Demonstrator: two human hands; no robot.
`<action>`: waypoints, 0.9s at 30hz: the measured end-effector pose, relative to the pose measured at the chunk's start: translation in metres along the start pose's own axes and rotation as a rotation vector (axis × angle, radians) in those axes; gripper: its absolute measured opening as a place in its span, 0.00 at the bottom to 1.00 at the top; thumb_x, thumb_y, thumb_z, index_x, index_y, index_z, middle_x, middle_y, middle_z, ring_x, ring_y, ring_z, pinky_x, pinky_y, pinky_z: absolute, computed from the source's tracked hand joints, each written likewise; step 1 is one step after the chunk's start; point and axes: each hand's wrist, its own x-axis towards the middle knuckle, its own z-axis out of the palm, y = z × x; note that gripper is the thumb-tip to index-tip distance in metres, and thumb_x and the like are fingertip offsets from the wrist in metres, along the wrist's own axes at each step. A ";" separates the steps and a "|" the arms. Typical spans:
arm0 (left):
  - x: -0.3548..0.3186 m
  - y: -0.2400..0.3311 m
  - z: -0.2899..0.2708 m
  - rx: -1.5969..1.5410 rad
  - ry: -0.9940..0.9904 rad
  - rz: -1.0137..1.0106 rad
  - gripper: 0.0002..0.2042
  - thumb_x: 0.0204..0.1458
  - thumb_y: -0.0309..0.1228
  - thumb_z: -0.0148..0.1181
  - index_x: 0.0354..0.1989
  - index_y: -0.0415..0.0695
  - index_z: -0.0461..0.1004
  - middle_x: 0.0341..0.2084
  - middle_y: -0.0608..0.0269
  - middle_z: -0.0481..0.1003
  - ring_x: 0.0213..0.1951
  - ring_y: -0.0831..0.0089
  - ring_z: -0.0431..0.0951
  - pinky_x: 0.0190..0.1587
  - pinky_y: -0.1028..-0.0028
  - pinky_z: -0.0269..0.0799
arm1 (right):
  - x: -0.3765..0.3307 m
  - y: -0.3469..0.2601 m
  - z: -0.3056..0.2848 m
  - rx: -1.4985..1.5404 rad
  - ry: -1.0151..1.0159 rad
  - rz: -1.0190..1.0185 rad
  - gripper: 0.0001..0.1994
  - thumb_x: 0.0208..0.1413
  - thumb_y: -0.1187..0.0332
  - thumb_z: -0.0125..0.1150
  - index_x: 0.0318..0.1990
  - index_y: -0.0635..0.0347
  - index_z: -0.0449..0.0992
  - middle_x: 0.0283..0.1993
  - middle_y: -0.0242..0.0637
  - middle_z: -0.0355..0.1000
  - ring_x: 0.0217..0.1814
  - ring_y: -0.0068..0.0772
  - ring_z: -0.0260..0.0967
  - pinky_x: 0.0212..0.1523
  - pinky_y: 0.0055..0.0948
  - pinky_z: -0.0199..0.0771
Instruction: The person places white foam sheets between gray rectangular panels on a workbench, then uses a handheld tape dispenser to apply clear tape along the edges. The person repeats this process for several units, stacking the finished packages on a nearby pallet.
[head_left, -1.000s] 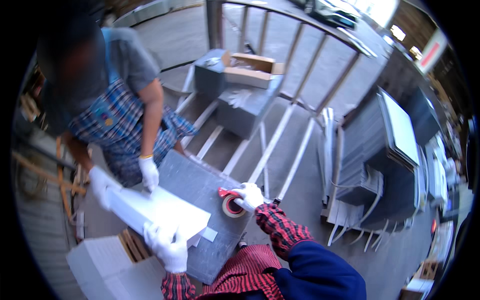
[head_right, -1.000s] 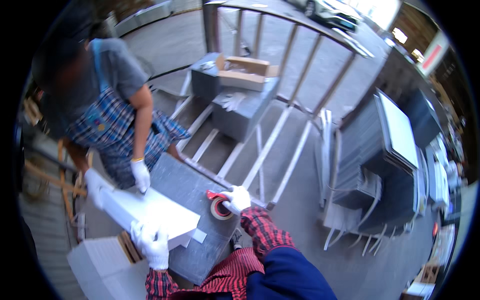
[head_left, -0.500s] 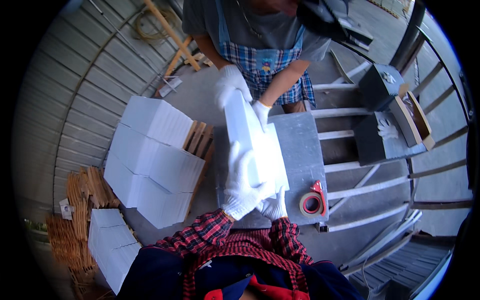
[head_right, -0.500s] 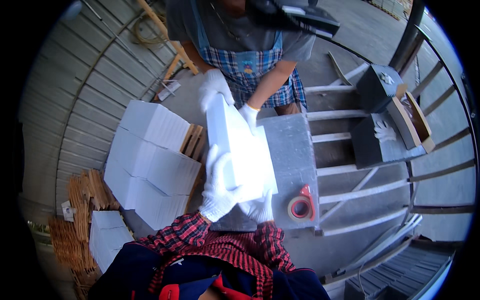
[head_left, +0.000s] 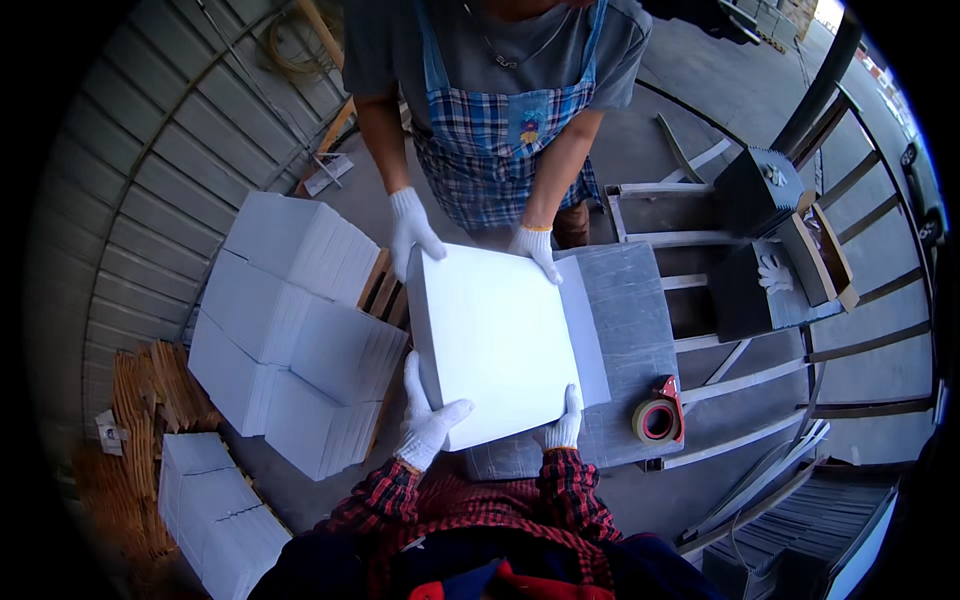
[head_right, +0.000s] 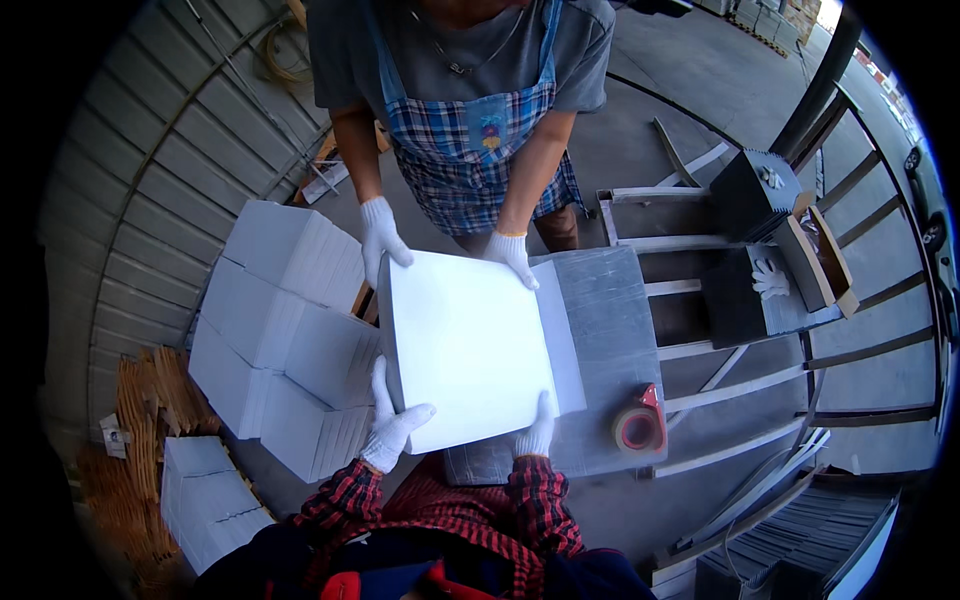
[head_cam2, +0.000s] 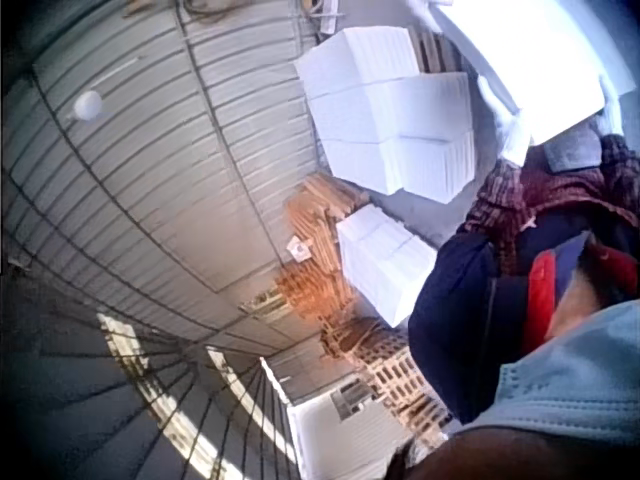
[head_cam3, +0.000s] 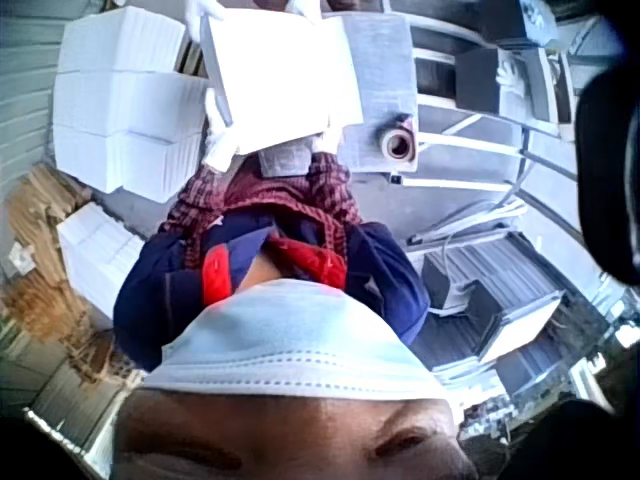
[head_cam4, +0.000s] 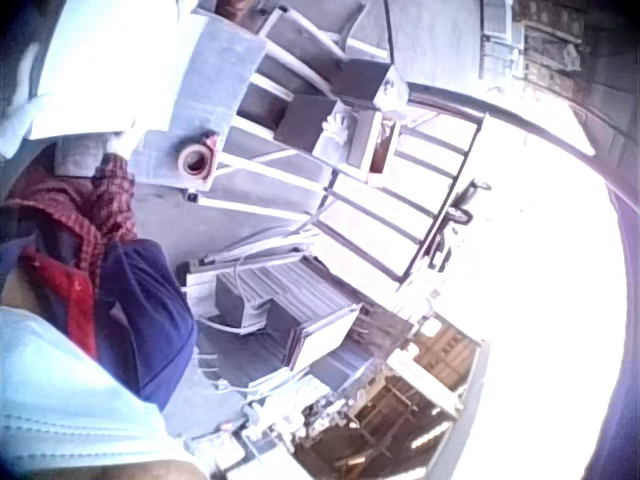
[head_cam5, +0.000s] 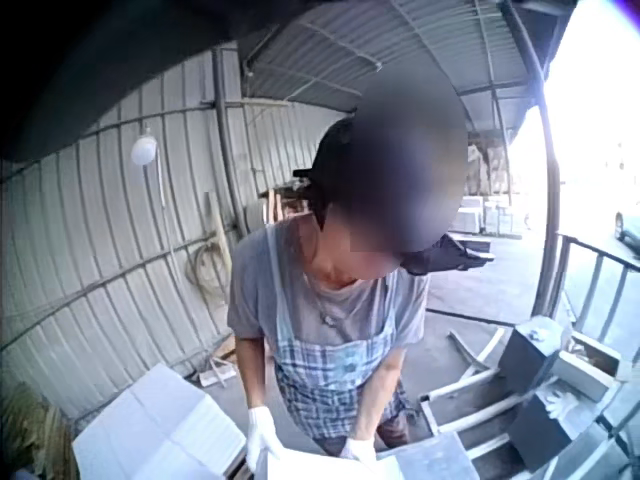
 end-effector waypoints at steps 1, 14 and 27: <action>0.005 -0.019 -0.019 -0.005 0.027 -0.037 0.51 0.43 0.26 0.68 0.73 0.45 0.38 0.60 0.48 0.62 0.59 0.58 0.68 0.62 0.60 0.66 | -0.017 0.002 0.012 -0.003 0.045 0.005 0.25 0.63 0.53 0.56 0.61 0.60 0.67 0.60 0.42 0.70 0.60 0.46 0.69 0.62 0.49 0.69; 0.059 -0.165 0.004 -0.994 -0.475 -0.834 0.30 0.61 0.57 0.50 0.62 0.46 0.64 0.53 0.55 0.72 0.53 0.60 0.73 0.53 0.56 0.70 | -0.202 -0.005 0.105 -1.505 0.413 -0.920 0.19 0.64 0.66 0.55 0.60 0.62 0.65 0.56 0.37 0.68 0.57 0.33 0.66 0.56 0.33 0.70; 0.098 -0.113 0.011 0.758 -1.185 0.404 0.19 0.62 0.41 0.52 0.54 0.40 0.71 0.34 0.67 0.78 0.36 0.68 0.79 0.37 0.67 0.74 | -0.185 0.075 0.121 -1.002 0.557 -1.215 0.29 0.57 0.70 0.62 0.65 0.58 0.57 0.54 0.39 0.67 0.53 0.34 0.68 0.54 0.35 0.70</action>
